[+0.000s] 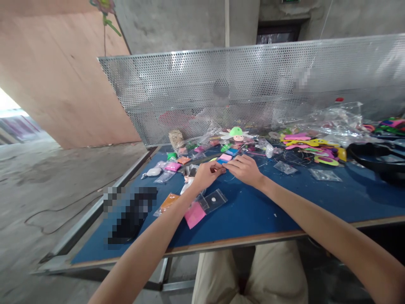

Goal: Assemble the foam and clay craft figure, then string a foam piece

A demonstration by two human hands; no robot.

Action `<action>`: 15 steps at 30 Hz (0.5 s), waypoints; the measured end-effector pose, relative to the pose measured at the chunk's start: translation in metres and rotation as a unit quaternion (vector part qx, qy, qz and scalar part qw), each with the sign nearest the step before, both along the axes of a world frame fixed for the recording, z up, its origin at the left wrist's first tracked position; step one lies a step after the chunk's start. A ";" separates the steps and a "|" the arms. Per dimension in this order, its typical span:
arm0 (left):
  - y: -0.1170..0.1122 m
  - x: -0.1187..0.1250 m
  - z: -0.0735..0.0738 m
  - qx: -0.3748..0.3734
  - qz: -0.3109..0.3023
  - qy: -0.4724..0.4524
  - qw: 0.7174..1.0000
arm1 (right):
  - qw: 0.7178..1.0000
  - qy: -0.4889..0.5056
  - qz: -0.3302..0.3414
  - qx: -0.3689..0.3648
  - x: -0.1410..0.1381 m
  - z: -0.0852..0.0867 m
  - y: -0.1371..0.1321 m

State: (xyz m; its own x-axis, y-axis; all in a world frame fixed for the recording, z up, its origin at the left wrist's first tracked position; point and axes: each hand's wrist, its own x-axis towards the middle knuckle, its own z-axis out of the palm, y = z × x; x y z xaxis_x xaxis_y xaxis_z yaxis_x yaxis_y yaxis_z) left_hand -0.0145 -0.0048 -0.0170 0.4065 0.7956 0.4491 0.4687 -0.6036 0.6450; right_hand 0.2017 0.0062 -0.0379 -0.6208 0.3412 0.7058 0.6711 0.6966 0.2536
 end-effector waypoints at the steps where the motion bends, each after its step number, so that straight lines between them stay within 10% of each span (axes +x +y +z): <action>1: 0.000 0.000 0.000 -0.003 -0.001 -0.003 1.000 | 1.000 -0.002 -0.001 0.002 -0.001 0.001 -0.001; 15: 0.003 -0.005 0.000 0.068 0.049 0.103 0.991 | 0.999 0.040 0.014 -0.014 -0.005 0.008 -0.004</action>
State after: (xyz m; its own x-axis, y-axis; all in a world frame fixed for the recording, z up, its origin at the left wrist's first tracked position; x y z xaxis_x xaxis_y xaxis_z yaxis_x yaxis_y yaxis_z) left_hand -0.0192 -0.0014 -0.0168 0.4248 0.7739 0.4698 0.6426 -0.6233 0.4457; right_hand 0.1970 0.0026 -0.0301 -0.5723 0.3452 0.7438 0.6683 0.7220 0.1792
